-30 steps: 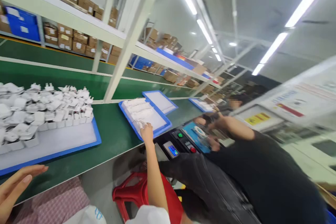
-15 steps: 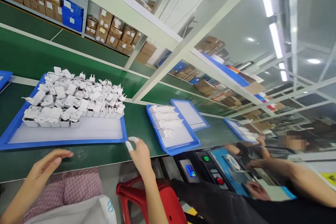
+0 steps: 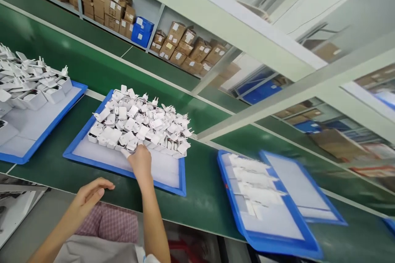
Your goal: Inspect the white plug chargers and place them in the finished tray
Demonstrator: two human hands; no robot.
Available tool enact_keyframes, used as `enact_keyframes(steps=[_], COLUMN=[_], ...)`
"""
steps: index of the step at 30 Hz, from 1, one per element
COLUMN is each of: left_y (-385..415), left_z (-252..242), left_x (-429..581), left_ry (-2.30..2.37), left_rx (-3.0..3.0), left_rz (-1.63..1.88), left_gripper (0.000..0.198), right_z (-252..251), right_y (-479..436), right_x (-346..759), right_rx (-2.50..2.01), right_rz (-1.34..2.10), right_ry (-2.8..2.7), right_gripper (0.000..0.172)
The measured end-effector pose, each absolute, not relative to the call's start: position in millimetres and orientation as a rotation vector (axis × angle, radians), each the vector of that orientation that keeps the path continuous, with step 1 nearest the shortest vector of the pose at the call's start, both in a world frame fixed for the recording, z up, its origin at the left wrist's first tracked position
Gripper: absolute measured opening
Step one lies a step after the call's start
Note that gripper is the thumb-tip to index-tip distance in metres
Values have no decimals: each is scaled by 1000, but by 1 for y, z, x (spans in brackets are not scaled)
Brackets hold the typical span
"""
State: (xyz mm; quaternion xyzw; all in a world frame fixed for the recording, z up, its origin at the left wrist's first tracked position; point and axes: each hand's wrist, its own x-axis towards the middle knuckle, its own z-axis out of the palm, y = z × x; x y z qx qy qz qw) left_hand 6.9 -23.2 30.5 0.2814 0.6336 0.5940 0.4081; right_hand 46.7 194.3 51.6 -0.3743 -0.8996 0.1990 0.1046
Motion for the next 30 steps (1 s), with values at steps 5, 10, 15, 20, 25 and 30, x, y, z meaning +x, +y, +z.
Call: enact_keyframes(steps=[5,10,15,20,25,30], left_y=[-16,15,20,17,11,-4], left_z=[44,67,83,91,92,88], left_x=[4,36,57,59,78,96], left_ry=[1725,1741,1594,1373,1482,1241], left_rx=[813,1146,964,910,1047,1201], left_rz=[1408,1429,1386,1360,1527,1597], left_gripper=[29,74,89,58,48,72], right_z=[76,104,83,57,77,97], right_y=[203,138,104,108,106,86], right_x=[95,142,175,200,193,180], right_rx=[-1015,-837,-712,-726,-611,-667], right_rz=[879,908,959,1369,1466,1734], right_ry=[-2506,-2360,-2104,-1845,-1751,-1461], right_gripper=[44,27,21,35,46,43])
